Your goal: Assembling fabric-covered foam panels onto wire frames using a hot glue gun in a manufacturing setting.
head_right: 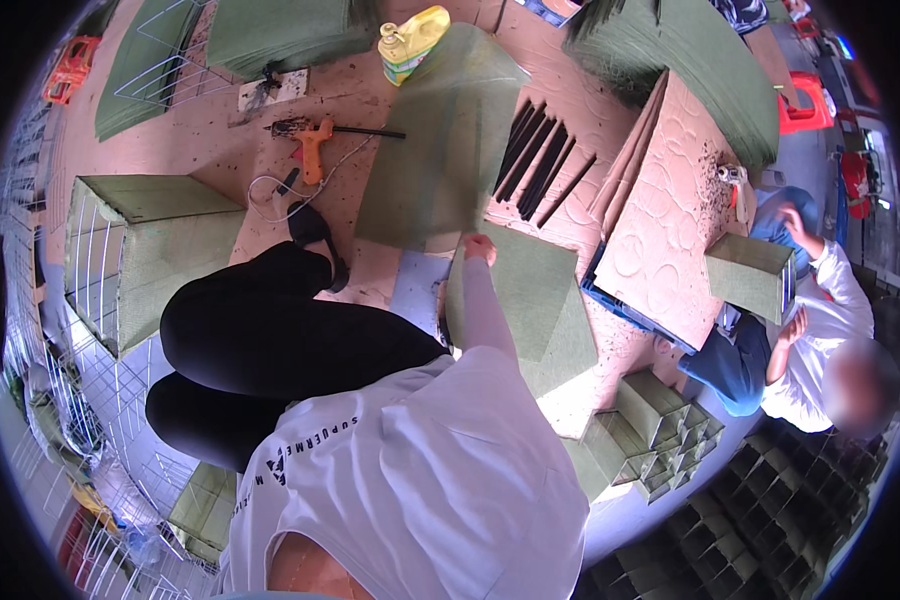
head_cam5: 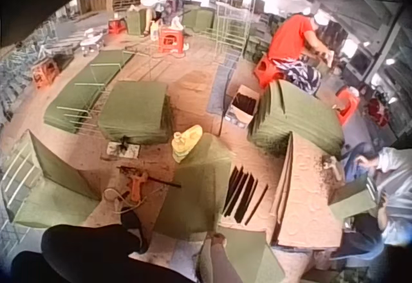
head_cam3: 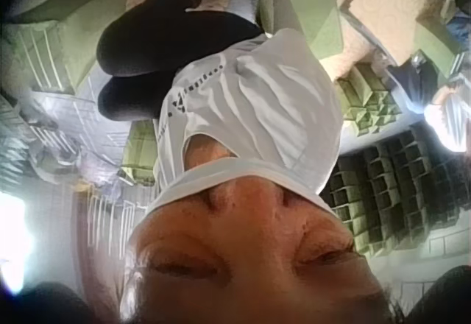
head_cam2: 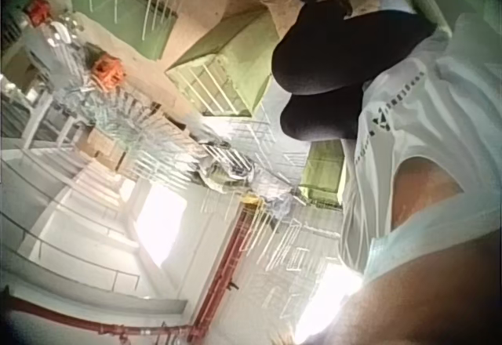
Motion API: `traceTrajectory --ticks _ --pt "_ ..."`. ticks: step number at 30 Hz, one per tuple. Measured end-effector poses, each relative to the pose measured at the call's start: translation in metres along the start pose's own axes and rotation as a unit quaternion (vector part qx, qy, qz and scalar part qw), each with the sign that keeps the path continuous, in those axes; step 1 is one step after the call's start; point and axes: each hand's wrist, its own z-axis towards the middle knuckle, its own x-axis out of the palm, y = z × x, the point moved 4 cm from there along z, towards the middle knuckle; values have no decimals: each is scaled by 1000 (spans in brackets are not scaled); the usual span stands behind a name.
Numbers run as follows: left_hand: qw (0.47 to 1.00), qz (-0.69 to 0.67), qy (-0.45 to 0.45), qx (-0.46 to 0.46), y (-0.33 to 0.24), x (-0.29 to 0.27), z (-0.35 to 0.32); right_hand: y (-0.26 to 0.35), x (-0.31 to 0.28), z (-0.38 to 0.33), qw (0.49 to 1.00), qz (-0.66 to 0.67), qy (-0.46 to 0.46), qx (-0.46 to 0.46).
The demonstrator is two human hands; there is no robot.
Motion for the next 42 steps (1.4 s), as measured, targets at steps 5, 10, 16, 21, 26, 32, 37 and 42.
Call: traceTrajectory --ticks 5,10,16,21,26,32,37,42 --pt "999 50 12 -10 33 -40 -24 -40 -72 -33 990 -82 -19 113" --pt "997 65 33 -10 60 -34 -40 -59 -81 -95 937 -327 126 10" --pt "994 100 9 -33 74 -53 -74 -14 -36 -163 908 -340 244 31" --pt "993 106 -30 -40 63 -42 -66 6 -37 -84 988 -153 30 -5" --pt "991 92 -87 -48 38 -4 -37 50 -39 -3 986 -145 5 87" --pt "990 86 -104 -31 14 22 6 65 -40 1 985 -143 -87 -26" --pt "991 95 -68 67 -24 38 97 56 -152 -45 978 153 -63 -125" --pt "975 94 -16 203 -94 73 175 -104 -255 -129 845 441 252 167"
